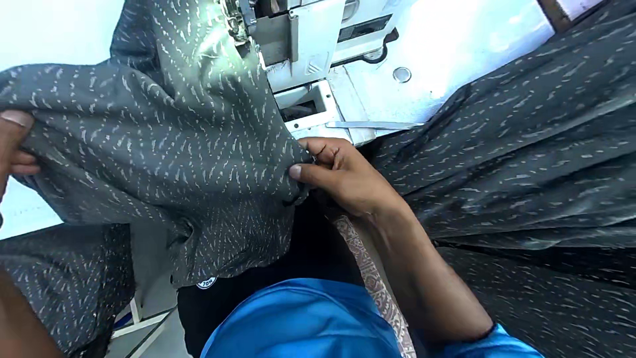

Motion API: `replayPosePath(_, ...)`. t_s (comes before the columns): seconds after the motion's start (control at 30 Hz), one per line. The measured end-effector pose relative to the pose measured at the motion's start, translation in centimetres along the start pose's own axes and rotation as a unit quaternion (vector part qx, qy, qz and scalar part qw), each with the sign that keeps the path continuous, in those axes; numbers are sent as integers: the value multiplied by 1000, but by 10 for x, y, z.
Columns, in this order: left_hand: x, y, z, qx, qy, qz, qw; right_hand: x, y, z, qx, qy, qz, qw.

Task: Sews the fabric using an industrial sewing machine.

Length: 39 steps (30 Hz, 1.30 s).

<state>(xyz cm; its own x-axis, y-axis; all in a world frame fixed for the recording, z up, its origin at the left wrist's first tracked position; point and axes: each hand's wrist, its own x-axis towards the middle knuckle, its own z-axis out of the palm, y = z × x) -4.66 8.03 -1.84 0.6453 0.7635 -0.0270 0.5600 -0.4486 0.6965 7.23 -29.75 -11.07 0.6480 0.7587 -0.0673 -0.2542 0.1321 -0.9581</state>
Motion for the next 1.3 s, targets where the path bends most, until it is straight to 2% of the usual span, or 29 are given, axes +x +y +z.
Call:
replayPosePath(0.17,-2,-2,-6,-3,19,53,998,22,-12,15,-90,53,-26,994)
replayPosePath(0.3,2,0,-22,-36,15,91,995,8,-11,12,-23,18,-34,999)
replayPosePath(0.37,13,-3,-19,44,31,134,989,8,-7,11,-25,22,-18,999)
replayPosePath(0.4,14,1,-14,94,30,170,981,7,-6,11,-35,30,-7,999)
replayPosePath(0.47,-2,33,6,140,22,271,952,1,-4,11,-52,42,10,998)
replayPosePath(0.53,-35,69,41,117,-7,381,917,-2,0,9,-54,45,12,997)
replayPosePath(0.6,-54,90,75,105,-68,430,894,-2,2,9,-53,48,14,997)
replayPosePath(0.67,-57,99,97,138,-104,426,888,-4,0,11,-40,53,9,998)
replayPosePath(0.73,-52,99,107,166,-109,420,886,-9,0,10,-18,55,6,998)
replayPosePath(0.97,-43,94,113,171,-130,423,880,-12,4,7,9,50,-15,999)
replayPosePath(1.23,39,109,123,157,-199,458,852,23,-7,23,47,85,-40,994)
replayPosePath(1.3,58,114,129,122,-212,469,848,31,-8,27,76,91,-39,992)
